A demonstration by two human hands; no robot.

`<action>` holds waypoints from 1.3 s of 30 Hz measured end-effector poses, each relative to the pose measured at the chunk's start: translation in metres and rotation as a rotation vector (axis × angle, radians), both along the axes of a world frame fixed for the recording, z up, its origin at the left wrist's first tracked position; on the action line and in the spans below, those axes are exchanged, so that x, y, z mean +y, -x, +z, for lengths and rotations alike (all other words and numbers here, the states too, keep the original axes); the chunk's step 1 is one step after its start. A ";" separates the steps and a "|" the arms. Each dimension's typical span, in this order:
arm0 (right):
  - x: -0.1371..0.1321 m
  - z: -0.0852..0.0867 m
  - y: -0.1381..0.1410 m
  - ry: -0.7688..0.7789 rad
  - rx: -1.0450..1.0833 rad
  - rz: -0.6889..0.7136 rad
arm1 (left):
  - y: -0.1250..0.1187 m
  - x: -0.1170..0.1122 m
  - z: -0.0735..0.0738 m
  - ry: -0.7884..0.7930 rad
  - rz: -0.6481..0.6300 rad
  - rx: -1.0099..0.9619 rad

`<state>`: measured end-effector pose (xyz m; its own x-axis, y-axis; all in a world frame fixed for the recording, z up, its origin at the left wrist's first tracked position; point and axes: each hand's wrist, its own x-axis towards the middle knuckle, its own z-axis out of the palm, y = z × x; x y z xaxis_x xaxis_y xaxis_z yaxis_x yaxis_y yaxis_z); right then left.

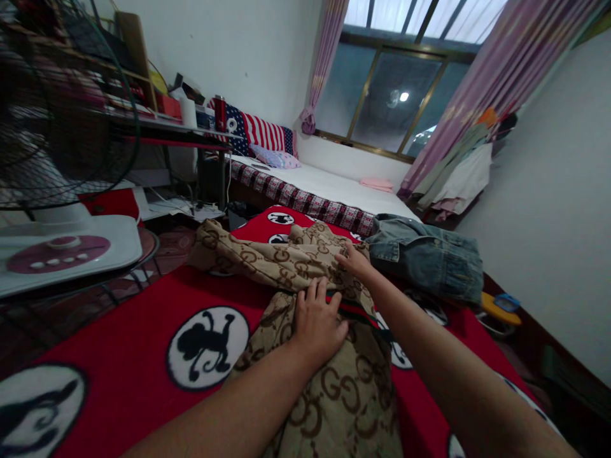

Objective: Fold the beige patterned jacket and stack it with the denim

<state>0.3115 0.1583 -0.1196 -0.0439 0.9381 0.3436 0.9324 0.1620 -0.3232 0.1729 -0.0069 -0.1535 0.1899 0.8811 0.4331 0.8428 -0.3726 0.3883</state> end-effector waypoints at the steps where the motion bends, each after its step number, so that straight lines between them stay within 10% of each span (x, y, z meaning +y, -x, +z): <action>1: -0.014 -0.002 0.004 -0.019 -0.011 0.030 | 0.001 0.000 0.000 -0.007 -0.002 -0.002; 10: -0.067 -0.025 0.002 0.269 -0.187 0.114 | 0.011 0.002 -0.002 -0.029 -0.061 -0.082; 21: -0.134 -0.038 0.031 0.220 -0.086 0.083 | 0.035 -0.014 0.001 -0.084 -0.269 0.074; 26: -0.132 -0.044 0.031 0.182 -0.014 0.041 | 0.094 -0.025 0.037 -0.078 -0.342 0.275; 32: -0.134 -0.045 0.033 0.132 0.004 0.036 | 0.207 0.026 0.076 -0.272 0.213 0.214; 39: -0.134 -0.048 0.032 0.093 0.046 0.044 | 0.250 0.013 0.080 -0.103 0.007 0.571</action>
<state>0.2798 0.0238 -0.1679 -0.0715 0.9636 0.2575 0.9088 0.1694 -0.3813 -0.0773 0.0062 -0.0737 0.4126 0.8422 0.3469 0.9109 -0.3775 -0.1667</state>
